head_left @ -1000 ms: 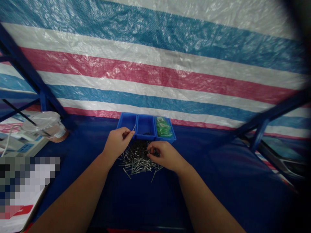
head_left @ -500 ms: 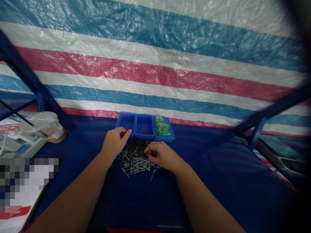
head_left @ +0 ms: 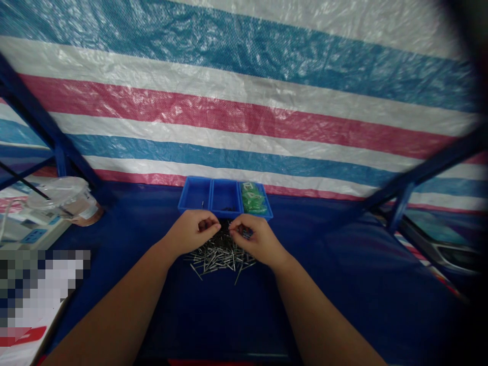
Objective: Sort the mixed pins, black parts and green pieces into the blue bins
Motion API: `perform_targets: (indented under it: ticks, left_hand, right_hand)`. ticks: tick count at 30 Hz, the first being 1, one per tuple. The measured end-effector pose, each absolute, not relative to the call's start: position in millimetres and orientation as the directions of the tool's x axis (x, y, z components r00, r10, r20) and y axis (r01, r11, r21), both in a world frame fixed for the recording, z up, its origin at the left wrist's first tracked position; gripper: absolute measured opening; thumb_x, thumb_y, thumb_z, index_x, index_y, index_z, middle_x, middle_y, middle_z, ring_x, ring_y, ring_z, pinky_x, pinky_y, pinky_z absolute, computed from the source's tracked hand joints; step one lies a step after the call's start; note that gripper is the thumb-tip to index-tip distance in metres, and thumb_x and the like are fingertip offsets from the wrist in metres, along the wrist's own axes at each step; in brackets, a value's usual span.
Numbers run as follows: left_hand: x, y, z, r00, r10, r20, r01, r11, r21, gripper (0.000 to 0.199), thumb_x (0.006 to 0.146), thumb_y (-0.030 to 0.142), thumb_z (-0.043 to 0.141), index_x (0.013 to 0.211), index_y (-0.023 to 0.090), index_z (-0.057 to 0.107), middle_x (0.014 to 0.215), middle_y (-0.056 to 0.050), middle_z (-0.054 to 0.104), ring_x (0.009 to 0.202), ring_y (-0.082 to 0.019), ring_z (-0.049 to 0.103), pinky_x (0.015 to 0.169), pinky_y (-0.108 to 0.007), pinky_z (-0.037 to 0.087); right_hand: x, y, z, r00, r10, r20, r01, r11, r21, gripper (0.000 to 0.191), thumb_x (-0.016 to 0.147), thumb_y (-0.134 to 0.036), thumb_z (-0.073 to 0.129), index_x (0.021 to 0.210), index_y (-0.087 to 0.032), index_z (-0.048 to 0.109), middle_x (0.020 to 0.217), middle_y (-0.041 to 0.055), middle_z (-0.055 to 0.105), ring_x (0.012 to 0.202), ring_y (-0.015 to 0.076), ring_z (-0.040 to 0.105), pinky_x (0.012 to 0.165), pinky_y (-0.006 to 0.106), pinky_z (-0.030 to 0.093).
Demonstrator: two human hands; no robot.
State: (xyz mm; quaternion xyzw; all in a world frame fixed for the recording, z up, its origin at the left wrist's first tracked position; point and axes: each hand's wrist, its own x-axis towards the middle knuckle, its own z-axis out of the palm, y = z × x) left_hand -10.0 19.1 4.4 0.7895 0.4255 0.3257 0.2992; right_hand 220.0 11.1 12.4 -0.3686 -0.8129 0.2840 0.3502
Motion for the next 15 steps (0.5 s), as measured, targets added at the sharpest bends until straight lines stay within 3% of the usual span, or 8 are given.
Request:
perform_targets:
  ticks: [7, 12, 15]
  left_hand:
    - [-5.6, 15.1, 4.5, 0.526, 0.812, 0.252, 0.457, -0.521, 0.721, 0.014, 0.088, 0.027, 0.063, 0.092, 0.019, 0.074, 0.072, -0.001, 0.067, 0.059, -0.011, 0.058, 0.058, -0.025, 0.044]
    - [-5.9, 15.0, 5.3, 0.543, 0.802, 0.249, 0.464, -0.533, 0.708, 0.014, 0.089, 0.028, 0.063, 0.091, 0.019, 0.073, 0.07, 0.0, 0.066, 0.058, -0.011, 0.057, 0.057, -0.025, 0.043]
    - [-6.5, 16.7, 6.7, 0.509, 0.819, 0.264, 0.506, -0.533, 0.678, 0.015, 0.09, 0.028, 0.061, 0.086, 0.018, 0.071, 0.07, -0.001, 0.065, 0.059, -0.012, 0.056, 0.058, -0.025, 0.041]
  right_hand:
    - [216.3, 13.1, 4.7, -0.307, 0.875, 0.375, 0.263, 0.456, -0.85, 0.008, 0.088, -0.027, 0.067, 0.087, -0.019, 0.068, 0.075, 0.0013, 0.066, 0.066, 0.0134, 0.058, 0.064, 0.029, 0.047]
    - [213.5, 15.3, -3.1, -0.271, 0.893, 0.359, 0.255, 0.426, -0.868, 0.011, 0.088, -0.029, 0.067, 0.088, -0.018, 0.068, 0.074, 0.0011, 0.065, 0.066, 0.013, 0.057, 0.063, 0.029, 0.046]
    - [217.6, 15.6, -0.9, -0.28, 0.898, 0.34, 0.284, 0.416, -0.864, 0.017, 0.087, -0.029, 0.068, 0.101, -0.018, 0.065, 0.074, -0.0001, 0.064, 0.063, 0.012, 0.056, 0.06, 0.027, 0.045]
